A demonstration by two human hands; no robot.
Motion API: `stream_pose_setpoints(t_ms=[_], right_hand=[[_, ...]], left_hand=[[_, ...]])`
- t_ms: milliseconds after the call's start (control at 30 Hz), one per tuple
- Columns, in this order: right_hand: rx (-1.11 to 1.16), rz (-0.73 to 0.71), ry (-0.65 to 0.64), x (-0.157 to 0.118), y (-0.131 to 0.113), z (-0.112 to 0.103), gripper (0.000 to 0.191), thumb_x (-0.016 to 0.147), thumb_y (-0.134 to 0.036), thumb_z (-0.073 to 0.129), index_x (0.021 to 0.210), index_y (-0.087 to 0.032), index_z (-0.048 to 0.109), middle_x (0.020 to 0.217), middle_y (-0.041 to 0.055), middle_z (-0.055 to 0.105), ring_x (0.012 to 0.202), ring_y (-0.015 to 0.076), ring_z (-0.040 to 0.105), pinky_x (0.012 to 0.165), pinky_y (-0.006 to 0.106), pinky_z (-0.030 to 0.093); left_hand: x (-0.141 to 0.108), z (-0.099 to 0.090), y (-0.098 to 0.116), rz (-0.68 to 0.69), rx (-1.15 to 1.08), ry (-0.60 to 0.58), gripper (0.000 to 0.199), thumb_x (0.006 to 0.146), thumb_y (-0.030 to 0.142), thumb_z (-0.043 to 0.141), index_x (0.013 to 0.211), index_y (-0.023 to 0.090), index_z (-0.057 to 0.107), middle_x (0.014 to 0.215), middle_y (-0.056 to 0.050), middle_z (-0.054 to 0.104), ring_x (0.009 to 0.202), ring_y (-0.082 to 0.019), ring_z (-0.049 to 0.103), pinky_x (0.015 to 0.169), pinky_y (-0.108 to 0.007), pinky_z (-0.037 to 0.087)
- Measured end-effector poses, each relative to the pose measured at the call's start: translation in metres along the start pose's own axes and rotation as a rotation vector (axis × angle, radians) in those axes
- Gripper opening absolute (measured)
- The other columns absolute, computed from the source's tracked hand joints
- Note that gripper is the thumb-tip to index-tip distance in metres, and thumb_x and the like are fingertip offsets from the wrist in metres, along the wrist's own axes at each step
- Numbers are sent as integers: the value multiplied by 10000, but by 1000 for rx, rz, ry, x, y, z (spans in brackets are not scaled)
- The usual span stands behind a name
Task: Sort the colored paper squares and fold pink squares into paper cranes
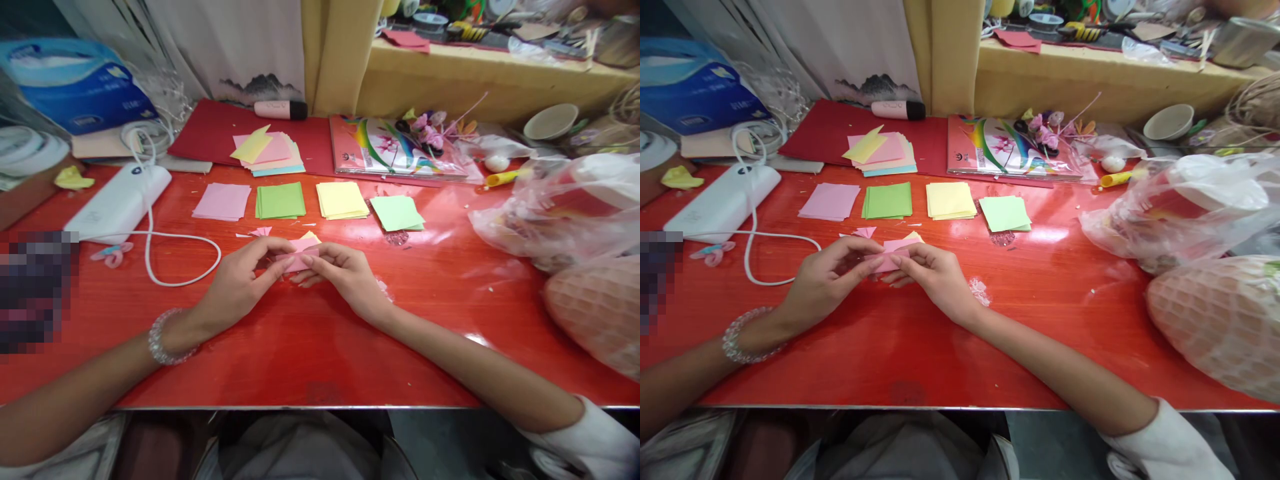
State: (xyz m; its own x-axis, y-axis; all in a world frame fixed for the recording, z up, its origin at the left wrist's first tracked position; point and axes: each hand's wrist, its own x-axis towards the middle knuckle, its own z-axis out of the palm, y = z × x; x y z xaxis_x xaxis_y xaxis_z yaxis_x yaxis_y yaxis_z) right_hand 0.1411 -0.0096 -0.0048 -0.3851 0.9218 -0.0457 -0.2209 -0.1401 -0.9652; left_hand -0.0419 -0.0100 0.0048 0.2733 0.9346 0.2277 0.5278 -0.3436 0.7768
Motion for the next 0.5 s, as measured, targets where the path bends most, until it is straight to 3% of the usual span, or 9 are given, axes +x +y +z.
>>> stream_pose_setpoints(t_ms=[500], right_hand=[[7,-13,-11,1,-1,0,154,847,-307,583,859,-168,648,786,18,689,752,124,681,718,275,574]], left_hand=[[1,-1,2,7,20,-18,182,862,363,559,947,207,600,872,-4,651,730,-114,597,665,-221,507]])
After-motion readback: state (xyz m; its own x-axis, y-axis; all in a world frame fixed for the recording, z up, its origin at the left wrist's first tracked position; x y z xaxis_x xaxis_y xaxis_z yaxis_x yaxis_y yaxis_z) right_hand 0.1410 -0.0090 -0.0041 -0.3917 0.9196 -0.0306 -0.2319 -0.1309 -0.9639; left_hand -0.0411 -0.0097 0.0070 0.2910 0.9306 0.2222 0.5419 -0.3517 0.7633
